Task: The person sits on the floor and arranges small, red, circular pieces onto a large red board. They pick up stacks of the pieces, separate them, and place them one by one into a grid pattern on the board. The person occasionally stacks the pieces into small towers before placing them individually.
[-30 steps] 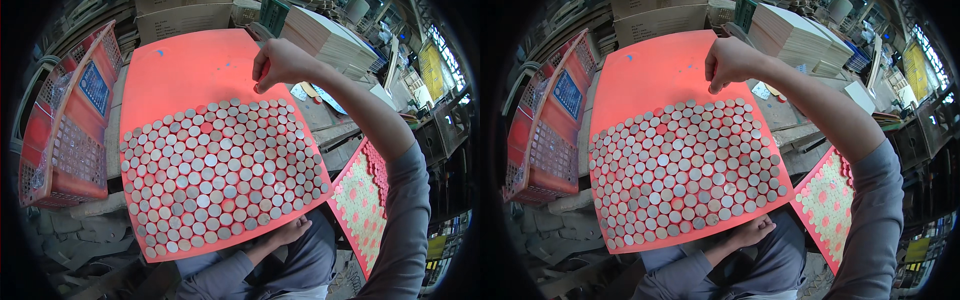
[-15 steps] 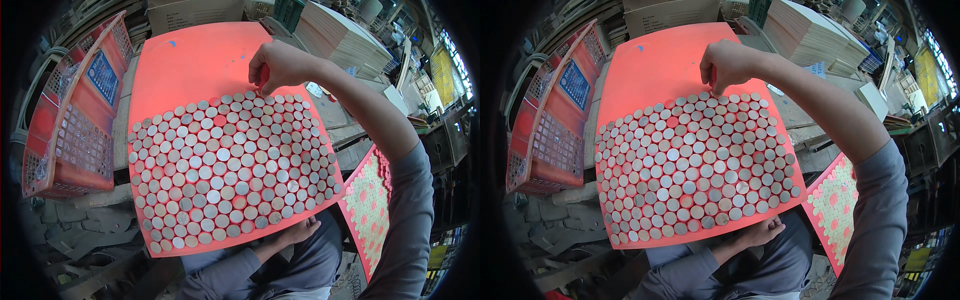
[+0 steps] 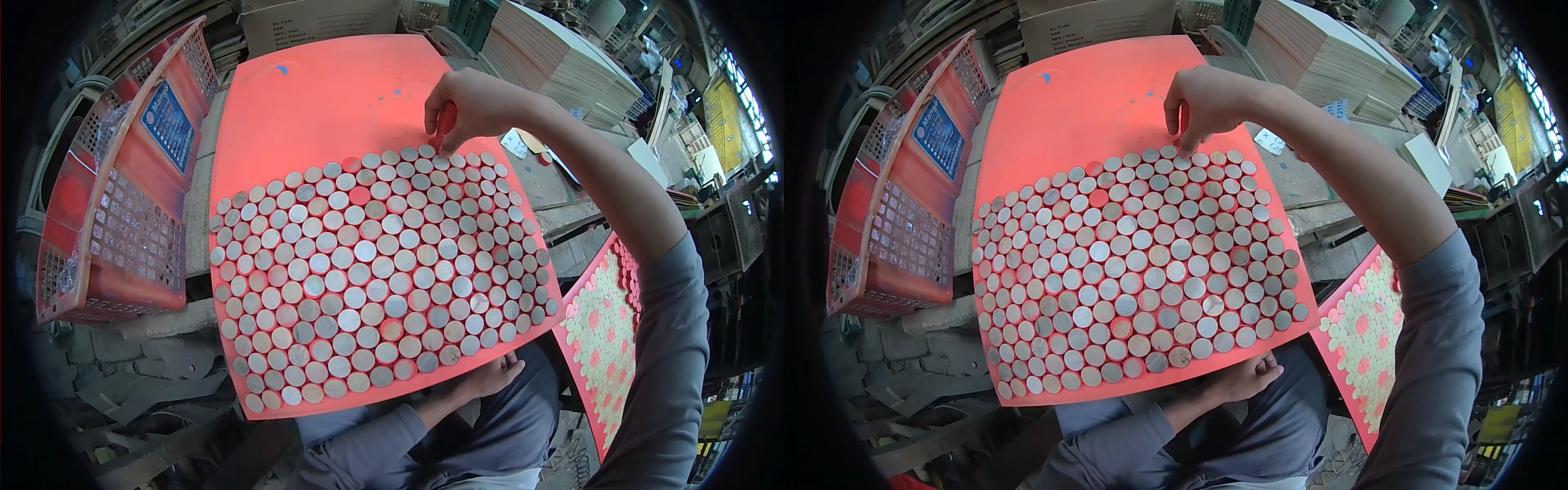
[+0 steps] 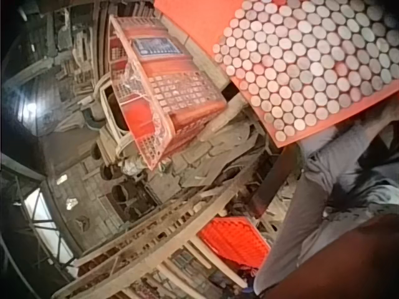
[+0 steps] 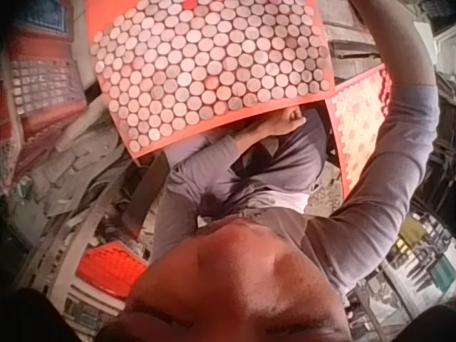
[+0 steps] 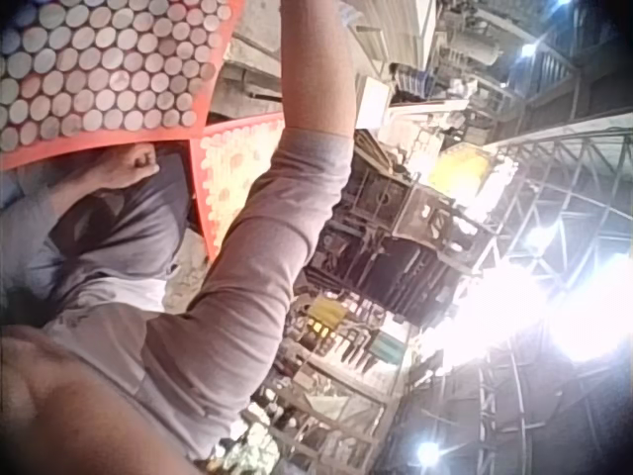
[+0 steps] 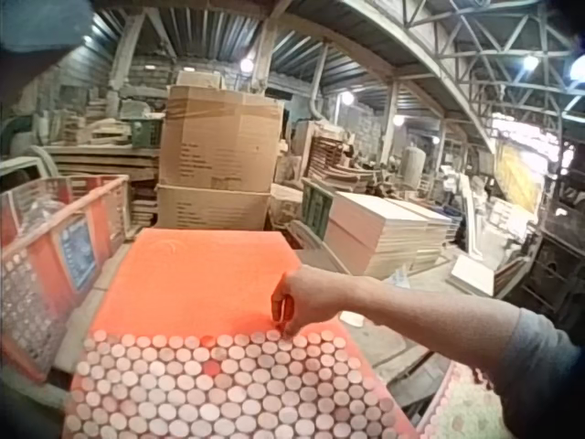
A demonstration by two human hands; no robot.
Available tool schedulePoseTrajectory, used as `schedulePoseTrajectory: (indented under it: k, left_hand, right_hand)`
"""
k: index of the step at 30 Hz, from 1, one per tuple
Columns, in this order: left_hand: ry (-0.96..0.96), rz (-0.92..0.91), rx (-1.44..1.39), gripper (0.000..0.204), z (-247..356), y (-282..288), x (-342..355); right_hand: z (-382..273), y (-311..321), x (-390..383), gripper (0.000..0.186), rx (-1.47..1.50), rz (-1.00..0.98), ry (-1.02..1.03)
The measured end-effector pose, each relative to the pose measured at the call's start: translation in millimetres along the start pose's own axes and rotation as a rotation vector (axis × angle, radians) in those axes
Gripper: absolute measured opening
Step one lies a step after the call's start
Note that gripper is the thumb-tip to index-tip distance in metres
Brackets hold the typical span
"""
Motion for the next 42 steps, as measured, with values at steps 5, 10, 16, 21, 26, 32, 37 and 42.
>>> schedulePoseTrajectory:
  k: [5, 10, 16, 21, 26, 32, 37, 42]
  left_hand:
    - [-0.014, 0.020, 0.018, 0.021, 5, 3, -2]
    - [0.005, 0.011, 0.042, 0.022, 3, 3, -1]
    - [0.023, -0.005, 0.027, 0.022, 2, 2, -1]
    - [0.054, -0.029, 0.014, 0.023, 5, 2, -1]
    - [0.026, -0.003, 0.025, 0.023, 2, 1, -2]
    - [0.043, -0.010, 0.031, 0.022, 4, 2, -1]
    - [0.021, 0.007, 0.033, 0.022, 6, 2, -1]
    - [0.022, -0.004, 0.010, 0.022, 2, -1, 0]
  right_hand:
    - [-6, 4, -1, 0.028, -0.041, -0.009, 0.029]
    - [0, 6, -1, 0.025, -0.003, 0.009, 0.003]
    - [16, 11, -9, 0.025, 0.004, 0.016, -0.085]
    - [20, 12, -14, 0.028, -0.061, 0.047, -0.035]
    - [22, 5, -12, 0.027, -0.019, 0.011, -0.069]
    - [21, 3, -12, 0.025, -0.023, 0.001, -0.053]
    - [25, 8, -16, 0.024, 0.016, 0.016, -0.093]
    - [38, 12, -17, 0.025, -0.062, 0.052, -0.082]
Point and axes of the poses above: each hand's wrist, its own x-axis towards the middle knuckle, its own y-axis out of the back of the hand, z = x × y, the point moved 9 cm from there along x, towards the middle knuckle, and after that the axes turned 7 degrees about y, right-handed, at the moved point
